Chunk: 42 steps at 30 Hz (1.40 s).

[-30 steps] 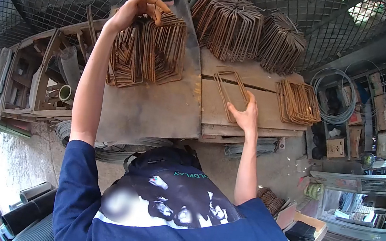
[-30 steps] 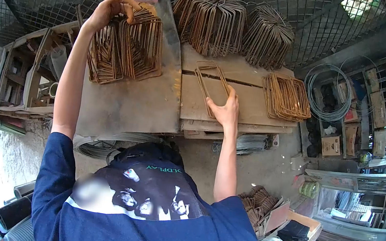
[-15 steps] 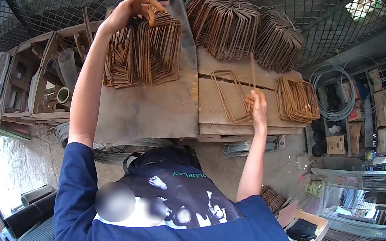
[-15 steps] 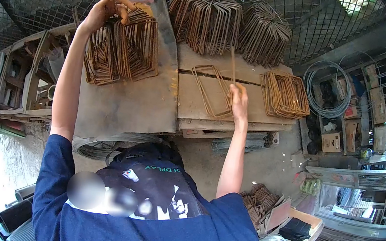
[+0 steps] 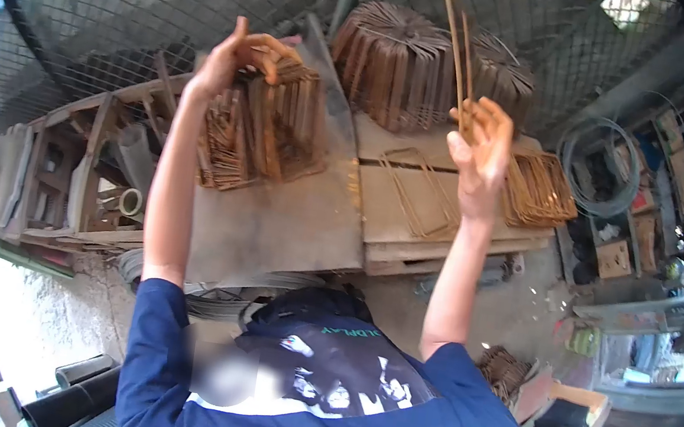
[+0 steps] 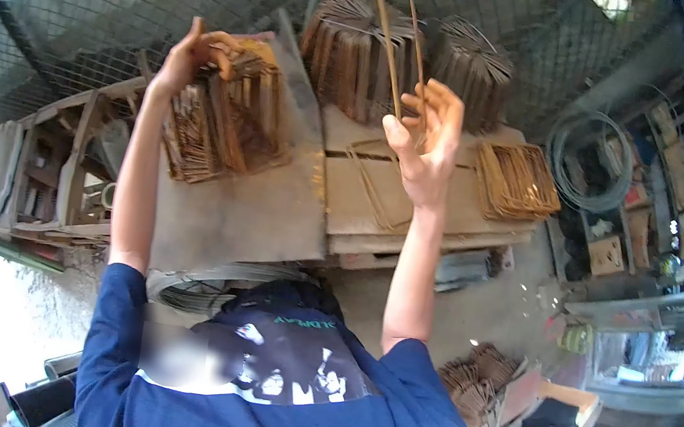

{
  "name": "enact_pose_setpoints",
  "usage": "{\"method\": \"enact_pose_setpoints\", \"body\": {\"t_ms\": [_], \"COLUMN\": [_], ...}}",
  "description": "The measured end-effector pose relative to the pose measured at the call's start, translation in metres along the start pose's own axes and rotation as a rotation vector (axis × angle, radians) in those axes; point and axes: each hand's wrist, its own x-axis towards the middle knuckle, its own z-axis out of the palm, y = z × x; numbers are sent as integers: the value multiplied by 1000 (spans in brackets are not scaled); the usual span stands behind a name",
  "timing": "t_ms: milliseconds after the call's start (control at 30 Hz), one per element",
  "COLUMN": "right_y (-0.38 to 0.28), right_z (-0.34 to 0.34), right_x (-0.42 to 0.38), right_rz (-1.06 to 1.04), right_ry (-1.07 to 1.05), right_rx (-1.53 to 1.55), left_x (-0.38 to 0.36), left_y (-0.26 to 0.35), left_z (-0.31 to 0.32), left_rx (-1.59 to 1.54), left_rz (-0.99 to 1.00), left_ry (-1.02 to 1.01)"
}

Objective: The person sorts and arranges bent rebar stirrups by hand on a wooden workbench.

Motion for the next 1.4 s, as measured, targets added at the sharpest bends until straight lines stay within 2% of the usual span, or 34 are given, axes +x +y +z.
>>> {"method": "enact_pose_setpoints", "body": {"t_ms": [167, 200, 267, 333, 400, 567, 700, 800, 867, 900, 933, 1000, 1033, 1067, 1133, 1200, 1267, 1333, 1400], "right_y": [-75, -79, -82, -83, -80, -47, -6, 37, 63, 69, 80, 93, 92, 91, 81, 64, 38, 25, 27], "right_z": [64, 74, 90, 102, 108, 108, 112, 119, 125, 127, 129, 134, 135, 138, 146, 153, 160, 166, 167], "right_x": [46, 54, 67, 70, 65, 23, -31, -62, -80, -84, -85, -88, -86, -80, -64, -39, -17, 4, 26], "right_rz": [-229, -238, -339, -346, -314, -267, -248, -143, -95, -64, -66, -37, -107, -113, -114, -176, -88, -99, -129], "right_ry": [-54, -63, -106, -121, -192, -181, -105, -38, -98, -201, -197, -323, -318, -316, -224, -178, -187, -167, -320], "right_rx": [-146, -124, -270, -282, -428, -540, -500, -476, -518, -509, -511, -523, -624, -622, -415, -409, -243, -196, -141], "left_x": [3, 4, 1, 1, 2, 6, 7, 8, 5, 6, 9, 9, 8, 7, 5, 4, 6, 8, 9], "left_y": [-9, -10, -5, -5, -7, -20, -17, -13, -9, -8, -10, -13, -12, -10, -7, -7, -8, -11, -14], "left_z": [-11, -11, -7, -6, -7, -13, -12, -8, -4, -4, -7, -7, -5, -4, -2, -2, -3, -6, -10], "left_rx": [50, 27, 6, 7, 5, -55, 14, 10, 43, 83, 84, 30, 32, 60, 89, 94, 87, 80, 71], "left_rz": [-8, -10, -18, -6, 6, 55, 88, 128, 108, 102, 104, 90, 92, 90, 86, 92, 100, 111, 99], "left_ry": [-52, -58, -62, -43, -47, -42, -40, -59, -39, -18, -22, -55, -55, -45, -31, -17, -29, -44, -70]}}
